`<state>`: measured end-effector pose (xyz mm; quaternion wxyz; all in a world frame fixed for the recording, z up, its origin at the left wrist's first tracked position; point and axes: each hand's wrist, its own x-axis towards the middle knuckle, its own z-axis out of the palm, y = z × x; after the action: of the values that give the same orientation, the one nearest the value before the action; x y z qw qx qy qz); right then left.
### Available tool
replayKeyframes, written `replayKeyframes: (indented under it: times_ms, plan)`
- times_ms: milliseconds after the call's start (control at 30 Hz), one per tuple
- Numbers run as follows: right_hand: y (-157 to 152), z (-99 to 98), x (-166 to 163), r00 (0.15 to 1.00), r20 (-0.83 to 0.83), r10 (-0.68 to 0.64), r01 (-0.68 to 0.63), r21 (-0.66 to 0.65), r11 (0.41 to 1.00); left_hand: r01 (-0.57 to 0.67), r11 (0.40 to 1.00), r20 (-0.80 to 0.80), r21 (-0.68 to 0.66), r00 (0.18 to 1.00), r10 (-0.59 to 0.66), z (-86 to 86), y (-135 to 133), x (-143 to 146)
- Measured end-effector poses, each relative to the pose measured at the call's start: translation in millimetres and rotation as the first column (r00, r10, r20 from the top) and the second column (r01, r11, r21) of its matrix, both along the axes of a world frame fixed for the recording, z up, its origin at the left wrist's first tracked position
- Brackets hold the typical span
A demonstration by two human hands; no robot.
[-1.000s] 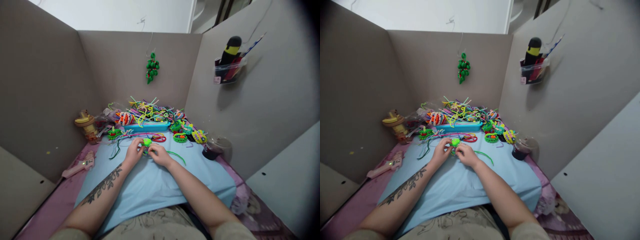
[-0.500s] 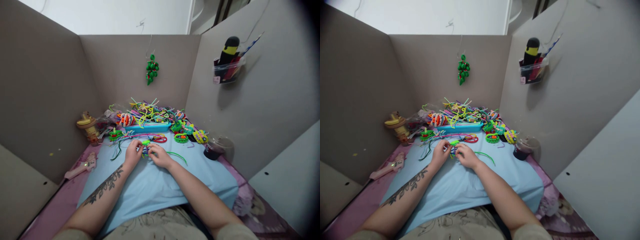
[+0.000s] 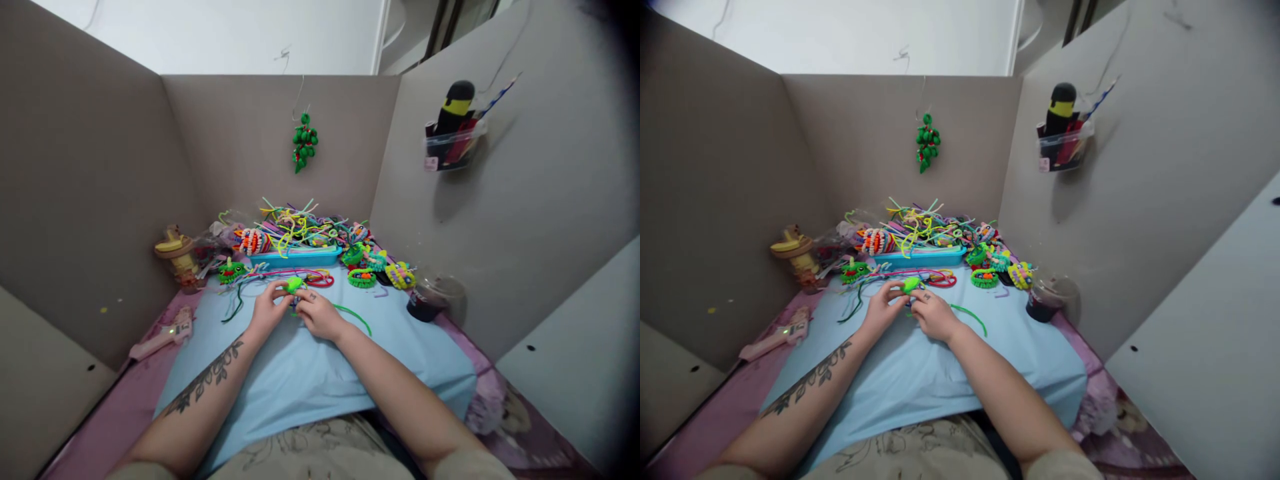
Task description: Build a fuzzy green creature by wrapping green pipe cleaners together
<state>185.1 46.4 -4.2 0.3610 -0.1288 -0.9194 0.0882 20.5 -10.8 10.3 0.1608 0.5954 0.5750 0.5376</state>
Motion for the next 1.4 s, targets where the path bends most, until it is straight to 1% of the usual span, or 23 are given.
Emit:
replayKeyframes:
  times_ms: [67, 133, 200, 267, 333, 400, 500, 567, 667, 733, 833, 933, 1033, 1100, 1200, 1267, 1333, 1400]
  plan:
    - [0.7, -0.5, -0.1, 0.999, 0.024, -0.024, 0.022, 0.068, 0.997, 0.042, 0.999, 0.044, 0.003, 0.998, -0.042, -1.1, 1.0, -0.4]
    - [0.9, -0.6, -0.4, 0.997, 0.052, -0.053, 0.046, 0.131, 0.99, 0.066, 0.998, 0.053, 0.003, 0.996, -0.066, -2.0, 2.0, -0.7]
    - [0.0, -0.1, -0.8, 0.994, 0.07, -0.085, 0.072, 0.172, 0.982, 0.065, 0.998, 0.031, -0.015, 0.997, -0.065, -3.0, 3.1, -1.0]
    - [-1.7, 1.0, -1.0, 0.993, 0.073, -0.089, 0.074, 0.183, 0.98, 0.052, 0.998, -0.004, -0.045, 0.999, -0.052, -4.1, 4.1, -1.7]
    - [-3.1, 2.3, -0.9, 0.997, 0.053, -0.062, 0.053, 0.158, 0.986, 0.043, 0.997, -0.032, -0.06, 0.998, -0.045, -5.1, 5.0, -2.4]
    - [-3.0, 3.2, -0.4, 0.998, -0.018, -0.062, 0.064, 0.098, 0.993, 0.042, 0.998, -0.03, -0.049, 0.999, -0.043, -5.8, 5.7, -2.8]
    - [0.2, 3.0, 0.5, 0.967, -0.185, -0.176, 0.175, -0.021, 0.984, 0.044, 0.998, 0.017, -0.037, 0.999, -0.044, -5.6, 6.3, -1.7]
    - [2.8, 2.3, 0.4, 0.932, -0.254, -0.257, 0.247, -0.07, 0.967, 0.06, 0.997, 0.069, -0.041, 0.996, -0.057, -5.0, 6.5, 0.3]
    - [4.2, 0.7, -1.5, 0.918, -0.257, -0.303, 0.296, -0.066, 0.953, 0.09, 0.995, 0.121, -0.046, 0.989, -0.084, -4.6, 6.4, 4.3]
    - [3.1, -0.4, -3.5, 0.924, -0.231, -0.304, 0.3, -0.052, 0.953, 0.105, 0.993, 0.112, -0.045, 0.989, -0.099, -4.9, 6.0, 6.4]
    - [1.0, -1.6, -6.4, 0.939, -0.21, -0.273, 0.264, -0.072, 0.962, 0.116, 0.992, 0.076, -0.042, 0.991, -0.113, -6.5, 5.4, 7.2]
    - [0.7, -1.4, -8.5, 0.946, -0.246, -0.21, 0.174, -0.162, 0.971, 0.113, 0.992, 0.05, -0.048, 0.993, -0.111, -8.6, 5.0, 6.6]
    - [1.6, -0.5, -9.3, 0.939, -0.295, -0.175, 0.102, -0.246, 0.964, 0.111, 0.993, 0.028, -0.044, 0.994, -0.11, -10.1, 4.7, 6.5]
    - [2.0, -0.2, -9.3, 0.936, -0.303, -0.177, 0.094, -0.267, 0.959, 0.107, 0.993, 0.007, -0.039, 0.994, -0.107, -10.2, 4.2, 6.8]
    - [2.0, -0.8, -8.9, 0.936, -0.296, -0.19, 0.113, -0.261, 0.959, 0.091, 0.995, -0.048, -0.047, 0.994, -0.093, -8.3, 2.3, 7.5]
    - [2.0, -1.3, -8.6, 0.935, -0.286, -0.209, 0.139, -0.245, 0.959, 0.057, 0.998, -0.128, -0.024, 0.99, -0.06, -5.5, 0.3, 7.5]
    - [1.9, -1.3, -8.3, 0.933, -0.275, -0.232, 0.172, -0.227, 0.959, 0.001, 0.998, -0.257, 0.057, 0.966, 0.014, -2.1, -1.7, 7.0]
    - [1.5, -0.8, -7.9, 0.934, -0.263, -0.241, 0.19, -0.205, 0.96, -0.037, 0.987, -0.385, 0.154, 0.918, 0.094, 0.9, -3.2, 6.4]
